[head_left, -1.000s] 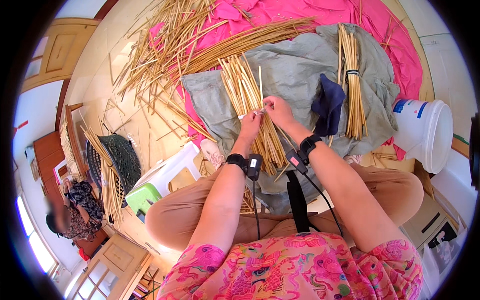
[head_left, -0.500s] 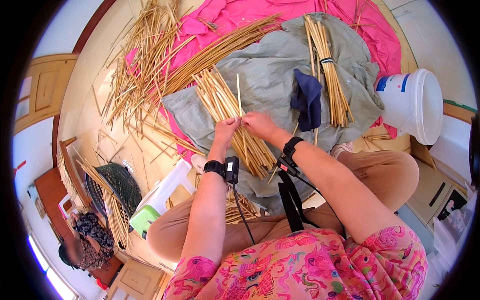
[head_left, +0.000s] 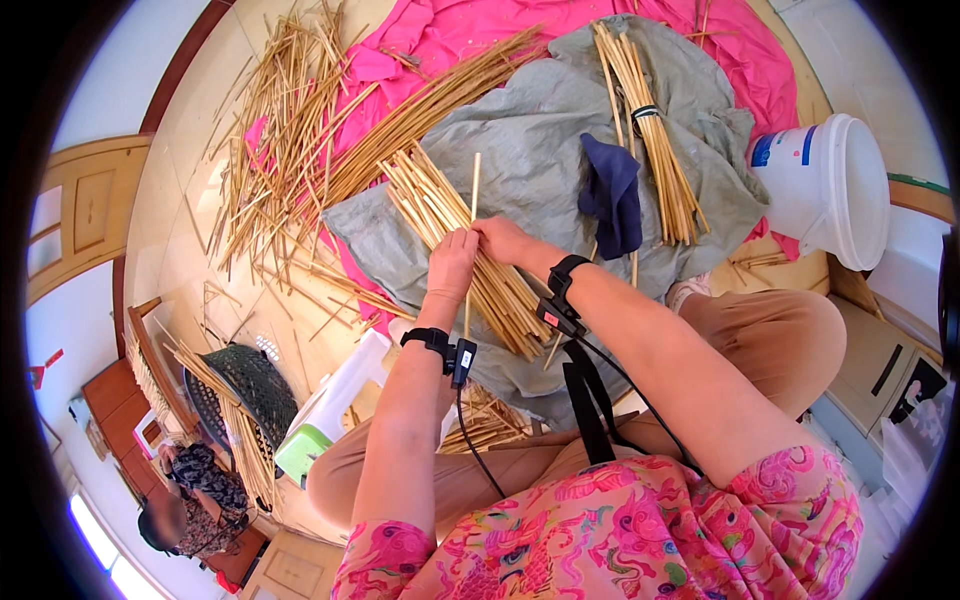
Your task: The person cleans and sorts long wooden reeds by hand using a blue cloth to wipe down individual sticks before bundling them together with ties.
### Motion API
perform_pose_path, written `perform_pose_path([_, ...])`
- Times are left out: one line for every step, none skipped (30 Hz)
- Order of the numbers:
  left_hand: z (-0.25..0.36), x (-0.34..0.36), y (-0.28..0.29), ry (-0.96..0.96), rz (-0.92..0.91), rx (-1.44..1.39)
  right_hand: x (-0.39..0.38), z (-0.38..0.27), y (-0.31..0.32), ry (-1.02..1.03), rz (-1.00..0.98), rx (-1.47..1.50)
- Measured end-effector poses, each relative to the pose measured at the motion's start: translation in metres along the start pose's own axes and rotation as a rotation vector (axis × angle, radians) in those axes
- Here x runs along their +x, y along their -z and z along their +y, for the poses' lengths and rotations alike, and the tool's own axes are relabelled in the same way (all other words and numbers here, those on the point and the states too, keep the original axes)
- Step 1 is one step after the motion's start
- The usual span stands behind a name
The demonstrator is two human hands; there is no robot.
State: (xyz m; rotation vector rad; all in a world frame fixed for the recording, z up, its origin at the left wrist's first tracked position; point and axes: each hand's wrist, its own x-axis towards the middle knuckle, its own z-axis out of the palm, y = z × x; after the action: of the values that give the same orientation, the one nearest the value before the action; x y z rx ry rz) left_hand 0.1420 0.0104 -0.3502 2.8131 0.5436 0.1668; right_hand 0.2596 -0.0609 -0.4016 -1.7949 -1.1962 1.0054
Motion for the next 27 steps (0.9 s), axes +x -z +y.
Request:
perform_pose_path([0.003,0.001,-0.001,0.031,-0.003,0.01,0.002,0.005,-0.002,-0.041,-0.007,0.011])
perform_pose_path([0.006,0.002,-0.001,0.062,-0.006,0.02,0.002,0.011,-0.003,-0.082,-0.013,0.022])
perform_pose_path([0.004,-0.001,-0.002,0.082,0.012,0.002,0.004,0.007,-0.004,-0.149,-0.037,0.077])
perform_pose_path([0.003,-0.003,-0.003,0.102,0.03,-0.016,0.005,0.005,-0.003,-0.217,-0.059,0.131])
perform_pose_path([0.002,-0.005,-0.004,0.12,0.048,-0.034,0.006,0.002,-0.003,-0.286,-0.082,0.185])
perform_pose_path([0.003,-0.008,-0.006,0.135,0.07,-0.039,0.006,0.002,-0.004,-0.31,-0.06,0.264])
perform_pose_path([0.004,-0.01,-0.009,0.15,0.091,-0.045,0.004,0.003,-0.003,-0.335,-0.039,0.342])
perform_pose_path([0.005,-0.012,-0.012,0.165,0.113,-0.049,0.002,0.004,-0.003,-0.36,-0.018,0.42])
perform_pose_path([0.006,-0.016,-0.013,0.189,0.123,-0.059,0.001,-0.001,-0.002,-0.368,-0.03,0.375])
perform_pose_path([0.007,-0.02,-0.015,0.214,0.134,-0.067,0.002,-0.005,0.0,-0.374,-0.043,0.33])
perform_pose_path([0.008,-0.025,-0.016,0.24,0.146,-0.074,0.002,-0.01,0.0,-0.379,-0.057,0.285])
perform_pose_path([0.013,-0.025,-0.014,0.272,0.16,-0.112,0.001,-0.008,-0.003,-0.369,-0.013,0.267])
perform_pose_path([0.014,-0.025,-0.015,0.3,0.16,-0.124,0.001,-0.005,-0.006,-0.394,0.04,0.243])
perform_pose_path([0.014,-0.023,-0.016,0.33,0.161,-0.136,0.002,-0.002,-0.009,-0.418,0.092,0.219])
perform_pose_path([0.014,-0.024,-0.016,0.359,0.163,-0.147,0.002,0.0,-0.012,-0.441,0.146,0.195])
perform_pose_path([0.012,-0.026,-0.015,0.38,0.166,-0.184,0.002,0.001,-0.018,-0.488,0.253,0.187])
perform_pose_path([0.01,-0.03,-0.014,0.402,0.169,-0.222,0.003,0.003,-0.022,-0.552,0.309,0.174])
perform_pose_path([0.006,-0.037,-0.013,0.429,0.173,-0.258,0.002,0.003,-0.024,-0.616,0.36,0.159])
perform_pose_path([0.004,-0.038,-0.014,0.44,0.176,-0.302,0.002,0.011,-0.023,-0.683,0.428,0.143])
perform_pose_path([0.0,-0.042,-0.013,0.512,0.125,-0.319,0.006,0.035,-0.022,-0.713,0.389,0.173])
perform_pose_path([-0.009,-0.056,-0.014,0.603,0.074,-0.326,0.005,0.043,-0.018,-0.763,0.386,0.359])
perform_pose_path([-0.017,-0.066,-0.012,0.691,0.026,-0.335,0.005,0.044,-0.01,-0.81,0.383,0.544])
perform_pose_path([-0.024,-0.075,-0.01,0.821,0.0,-0.412,0.005,0.043,-0.006,-0.856,0.38,0.73])
perform_pose_path([-0.032,-0.082,-0.008,0.951,-0.023,-0.488,0.005,0.029,0.002,-0.956,0.489,0.918])
perform_pose_path([-0.037,-0.087,-0.006,1.079,-0.046,-0.566,0.006,0.029,0.001,-0.979,0.513,1.012])
perform_pose_path([-0.04,-0.093,-0.01,1.205,0.014,-0.912,0.007,0.027,0.002,-1.003,0.537,1.106])
perform_pose_path([-0.038,-0.089,-0.01,1.234,0.095,-1.11,0.007,0.028,0.004,-1.025,0.574,1.2])
